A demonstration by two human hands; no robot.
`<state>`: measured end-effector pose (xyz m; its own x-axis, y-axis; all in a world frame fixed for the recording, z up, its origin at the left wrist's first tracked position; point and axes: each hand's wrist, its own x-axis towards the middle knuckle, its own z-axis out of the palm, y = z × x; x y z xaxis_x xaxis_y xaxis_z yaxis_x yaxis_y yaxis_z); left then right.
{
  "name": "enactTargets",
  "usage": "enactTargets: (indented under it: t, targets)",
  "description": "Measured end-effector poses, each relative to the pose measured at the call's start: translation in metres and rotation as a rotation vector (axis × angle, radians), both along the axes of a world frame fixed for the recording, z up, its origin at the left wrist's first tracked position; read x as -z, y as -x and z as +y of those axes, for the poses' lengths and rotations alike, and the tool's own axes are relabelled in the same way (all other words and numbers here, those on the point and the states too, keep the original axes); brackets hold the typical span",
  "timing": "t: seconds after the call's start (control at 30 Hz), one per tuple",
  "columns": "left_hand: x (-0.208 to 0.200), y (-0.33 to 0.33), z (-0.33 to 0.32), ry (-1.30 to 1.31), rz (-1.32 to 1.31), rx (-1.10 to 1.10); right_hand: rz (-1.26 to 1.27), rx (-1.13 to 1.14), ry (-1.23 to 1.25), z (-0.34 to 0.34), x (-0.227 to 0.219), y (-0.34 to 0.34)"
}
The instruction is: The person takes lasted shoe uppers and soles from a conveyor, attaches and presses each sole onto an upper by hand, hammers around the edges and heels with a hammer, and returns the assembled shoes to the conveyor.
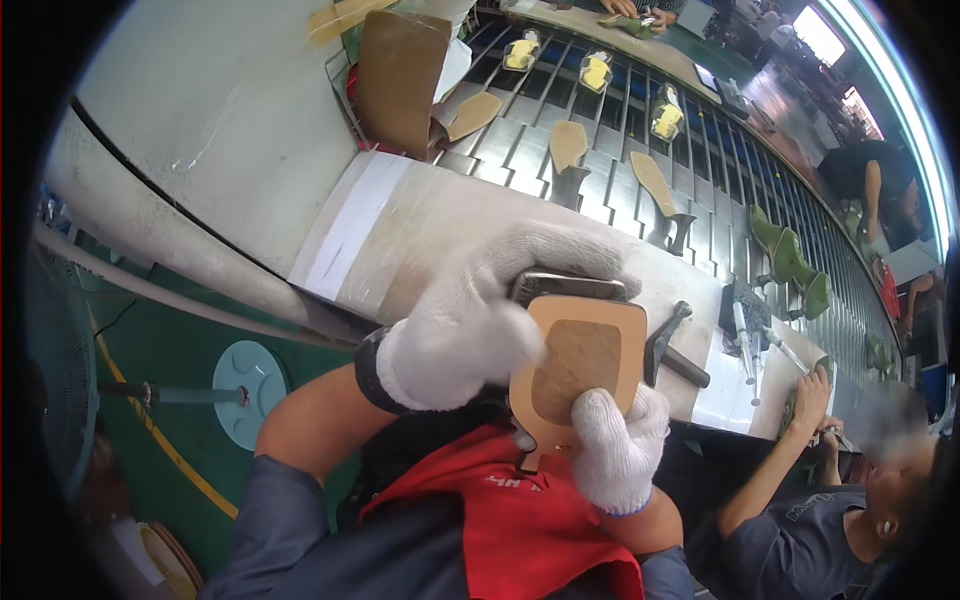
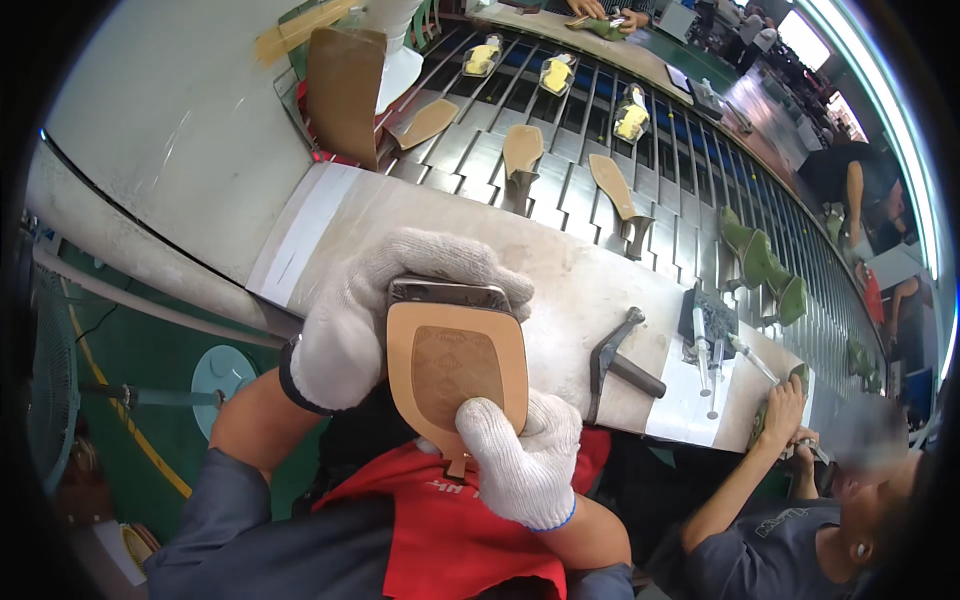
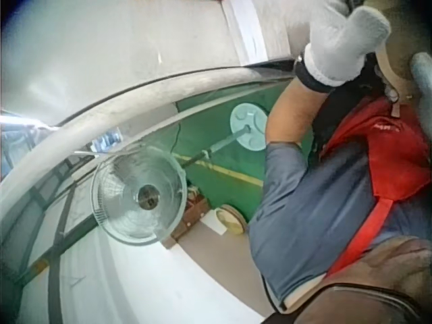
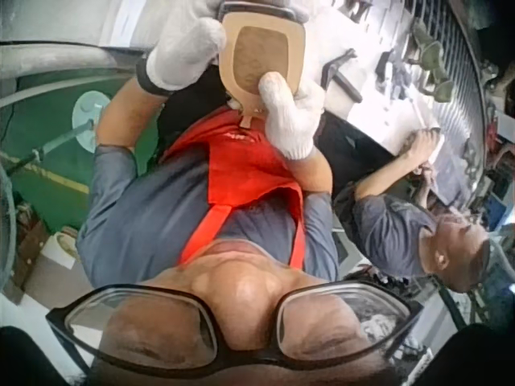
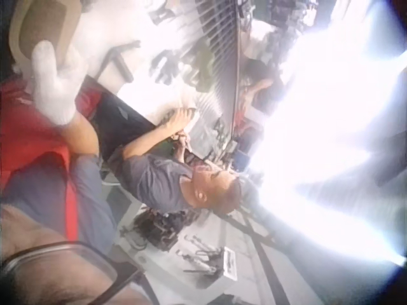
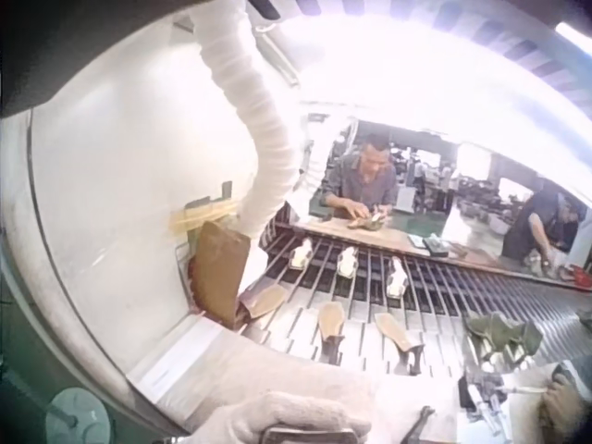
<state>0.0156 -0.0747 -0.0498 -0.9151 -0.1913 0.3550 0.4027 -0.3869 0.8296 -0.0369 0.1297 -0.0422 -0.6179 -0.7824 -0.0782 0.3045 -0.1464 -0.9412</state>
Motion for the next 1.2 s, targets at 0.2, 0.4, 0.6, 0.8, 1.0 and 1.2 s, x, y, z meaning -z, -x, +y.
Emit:
enactTargets:
  t: [0.2,0.4,0.6,0.8,1.0,1.2]
  targets:
    - [-0.004,-0.008,-0.004,0.208,0.021,-0.001,0.039,-0.008,-0.068,-0.002,-0.013,-0.003]
    - [-0.006,-0.013,-0.003,0.227,-0.04,-0.024,0.008,-0.04,-0.095,0.001,-0.01,-0.002]
    - [-0.005,-0.013,0.001,0.144,-0.005,-0.001,-0.014,-0.019,-0.044,-0.001,-0.006,-0.007]
    - [-0.006,-0.007,-0.001,0.204,0.047,-0.041,-0.022,-0.019,-0.03,0.002,-0.004,-0.004]
    - [0.0,0.002,0.0,-0.02,0.037,0.023,-0.047,-0.009,-0.022,-0.004,-0.014,0.004]
    - [-0.007,0.009,-0.008,0.171,0.016,-0.028,0.03,0.007,-0.097,-0.009,-0.021,0.008]
